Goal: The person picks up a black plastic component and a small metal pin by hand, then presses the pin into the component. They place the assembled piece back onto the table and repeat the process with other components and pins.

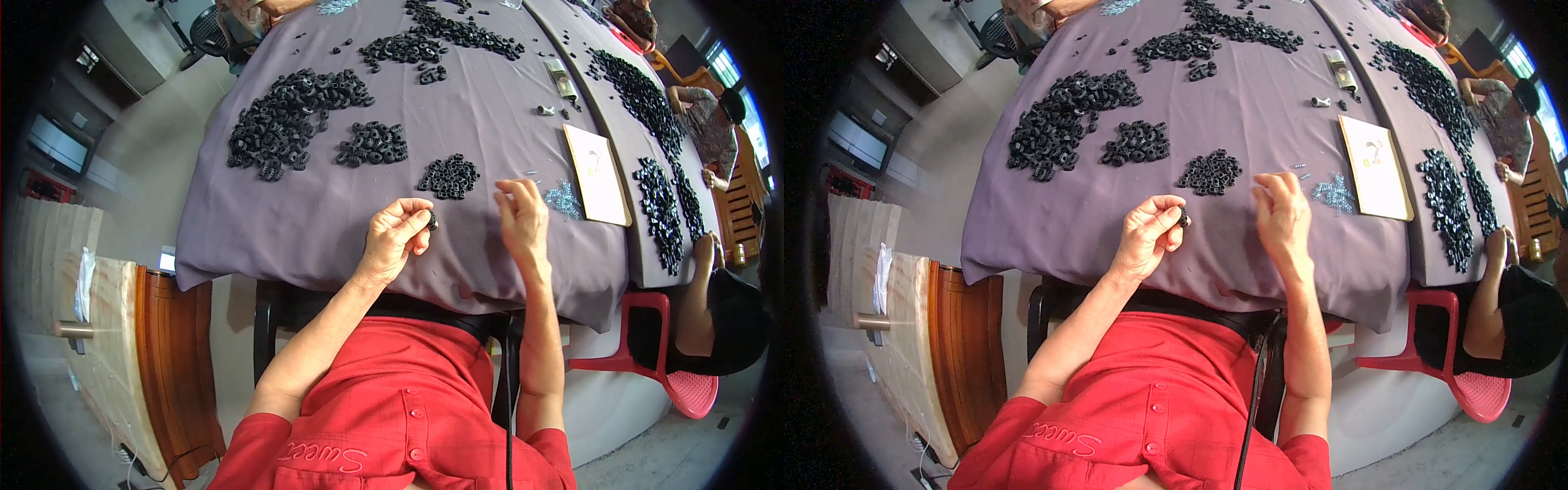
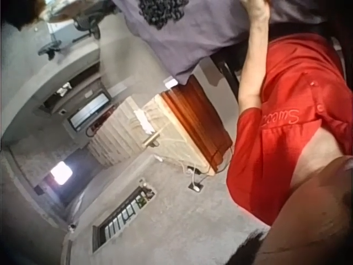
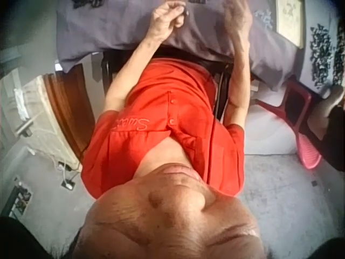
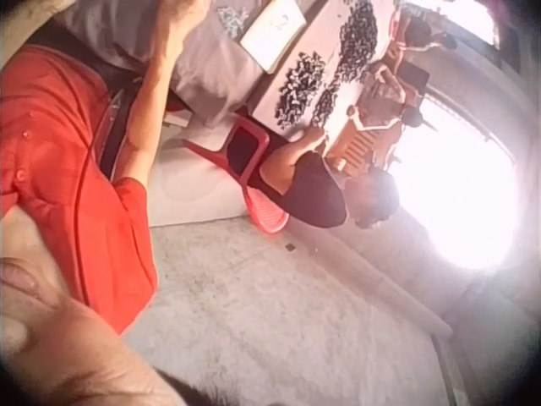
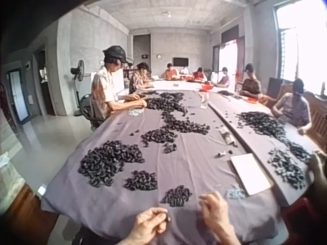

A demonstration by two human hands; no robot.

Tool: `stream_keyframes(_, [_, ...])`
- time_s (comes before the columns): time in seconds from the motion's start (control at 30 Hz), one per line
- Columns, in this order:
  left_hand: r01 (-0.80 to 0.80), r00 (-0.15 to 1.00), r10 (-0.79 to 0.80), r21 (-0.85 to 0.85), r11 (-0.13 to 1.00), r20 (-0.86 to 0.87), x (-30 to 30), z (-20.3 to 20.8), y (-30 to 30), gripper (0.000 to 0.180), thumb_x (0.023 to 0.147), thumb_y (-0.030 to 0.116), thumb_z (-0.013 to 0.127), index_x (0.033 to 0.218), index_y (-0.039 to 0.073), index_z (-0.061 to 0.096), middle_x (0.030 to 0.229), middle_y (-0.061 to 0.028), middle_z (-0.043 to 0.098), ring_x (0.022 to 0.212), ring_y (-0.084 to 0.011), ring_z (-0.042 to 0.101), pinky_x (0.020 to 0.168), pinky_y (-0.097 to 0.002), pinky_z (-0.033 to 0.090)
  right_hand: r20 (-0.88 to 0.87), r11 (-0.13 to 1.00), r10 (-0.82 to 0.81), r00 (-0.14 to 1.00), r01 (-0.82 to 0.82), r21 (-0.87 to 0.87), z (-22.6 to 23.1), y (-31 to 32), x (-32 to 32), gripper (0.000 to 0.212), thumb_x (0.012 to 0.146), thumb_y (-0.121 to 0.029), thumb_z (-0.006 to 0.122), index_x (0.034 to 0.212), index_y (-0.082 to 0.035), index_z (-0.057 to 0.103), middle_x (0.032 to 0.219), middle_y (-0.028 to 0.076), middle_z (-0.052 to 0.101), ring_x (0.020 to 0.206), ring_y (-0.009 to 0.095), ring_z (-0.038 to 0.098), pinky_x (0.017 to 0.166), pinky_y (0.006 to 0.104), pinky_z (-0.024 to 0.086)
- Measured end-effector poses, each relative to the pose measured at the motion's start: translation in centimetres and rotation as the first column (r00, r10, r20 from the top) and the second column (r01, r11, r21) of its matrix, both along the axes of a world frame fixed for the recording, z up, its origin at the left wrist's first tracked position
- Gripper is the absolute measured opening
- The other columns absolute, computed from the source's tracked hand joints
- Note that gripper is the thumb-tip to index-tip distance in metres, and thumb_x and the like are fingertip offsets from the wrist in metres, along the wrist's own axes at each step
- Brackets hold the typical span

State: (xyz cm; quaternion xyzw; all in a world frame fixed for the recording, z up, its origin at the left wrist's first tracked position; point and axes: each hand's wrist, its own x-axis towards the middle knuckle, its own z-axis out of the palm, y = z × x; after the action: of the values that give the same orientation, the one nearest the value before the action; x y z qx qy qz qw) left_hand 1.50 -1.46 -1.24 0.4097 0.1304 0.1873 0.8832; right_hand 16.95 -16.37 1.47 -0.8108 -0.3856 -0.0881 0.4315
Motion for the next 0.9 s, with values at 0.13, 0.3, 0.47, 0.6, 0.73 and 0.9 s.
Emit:
stream_keyframes(0.13, [0.009, 0.999, -0.008, -0.004, 1.0, 0.039, 0.1, -0.2, 0.1, 0.013, 0.089, 0.011, 0.058, 0.1, 0.006, 0.06, 0.078, -0.0053, 0.062, 0.055, -0.008, 0.053, 0.048, -0.0206, 0.042, 0.223, 0.963, -0.129, 0.966, 0.176, -0.206, 0.4, -0.2, 2.2, 0.016, 0.079, -0.009, 0.061, 0.095, -0.006, 0.062, 0.091, 0.012, 0.056, 0.081, 0.029, 0.059, 0.068, 0.0392, 0.048])
stream_keyframes(0.3, [0.026, 0.999, -0.025, -0.022, 0.999, 0.041, 0.0, -0.2, 0.2, 0.016, 0.091, 0.012, 0.055, 0.104, 0.006, 0.06, 0.079, -0.0062, 0.061, 0.056, -0.0094, 0.052, 0.049, -0.0218, 0.042, 0.217, 0.869, -0.198, 0.956, 0.274, -0.413, -0.7, 0.8, 3.1, 0.006, 0.08, -0.009, 0.059, 0.085, -0.005, 0.059, 0.092, 0.014, 0.056, 0.081, 0.031, 0.059, 0.067, 0.0394, 0.048])
stream_keyframes(0.47, [0.022, 1.0, -0.021, -0.08, 0.997, 0.013, -0.1, 0.1, 0.4, 0.018, 0.092, 0.012, 0.052, 0.107, 0.004, 0.057, 0.077, -0.0051, 0.059, 0.056, -0.0091, 0.054, 0.048, -0.0217, 0.044, 0.235, 0.928, -0.13, 0.963, 0.202, -0.313, -0.6, 0.9, 1.3, 0.006, 0.081, -0.009, 0.056, 0.084, -0.004, 0.053, 0.089, 0.014, 0.054, 0.079, 0.033, 0.057, 0.067, 0.0405, 0.046])
stream_keyframes(0.6, [0.09, 0.995, -0.084, -0.105, 0.99, 0.057, -0.1, 0.0, 0.7, 0.017, 0.094, 0.015, 0.049, 0.102, 0.004, 0.059, 0.083, -0.0057, 0.059, 0.063, -0.0104, 0.054, 0.055, -0.0238, 0.044, 0.143, 0.983, -0.096, 0.985, 0.116, -0.14, -0.5, 1.2, -0.3, 0.005, 0.082, -0.008, 0.056, 0.085, -0.005, 0.053, 0.087, 0.014, 0.052, 0.077, 0.033, 0.056, 0.066, 0.0415, 0.044])
stream_keyframes(0.73, [0.091, 0.994, -0.08, -0.134, 0.987, 0.08, -0.1, 0.1, 0.7, 0.015, 0.094, 0.016, 0.047, 0.096, 0.005, 0.057, 0.087, -0.0078, 0.06, 0.069, -0.014, 0.059, 0.061, -0.0257, 0.048, 0.02, 0.995, -0.086, 0.996, 0.087, -0.051, -1.3, 1.8, -1.2, 0.005, 0.082, -0.007, 0.056, 0.087, -0.005, 0.054, 0.085, 0.013, 0.051, 0.076, 0.032, 0.055, 0.065, 0.0409, 0.044])
stream_keyframes(0.9, [0.122, 0.991, -0.103, -0.269, 0.955, 0.084, -0.3, 0.3, 1.5, 0.014, 0.091, 0.011, 0.046, 0.096, 0.003, 0.056, 0.092, -0.0116, 0.061, 0.083, -0.0222, 0.062, 0.074, -0.0364, 0.053, 0.031, 0.992, -0.119, 0.992, 0.12, -0.039, -1.6, 1.9, -1.5, 0.007, 0.082, -0.009, 0.058, 0.087, -0.006, 0.056, 0.084, 0.012, 0.051, 0.073, 0.029, 0.057, 0.065, 0.0388, 0.045])
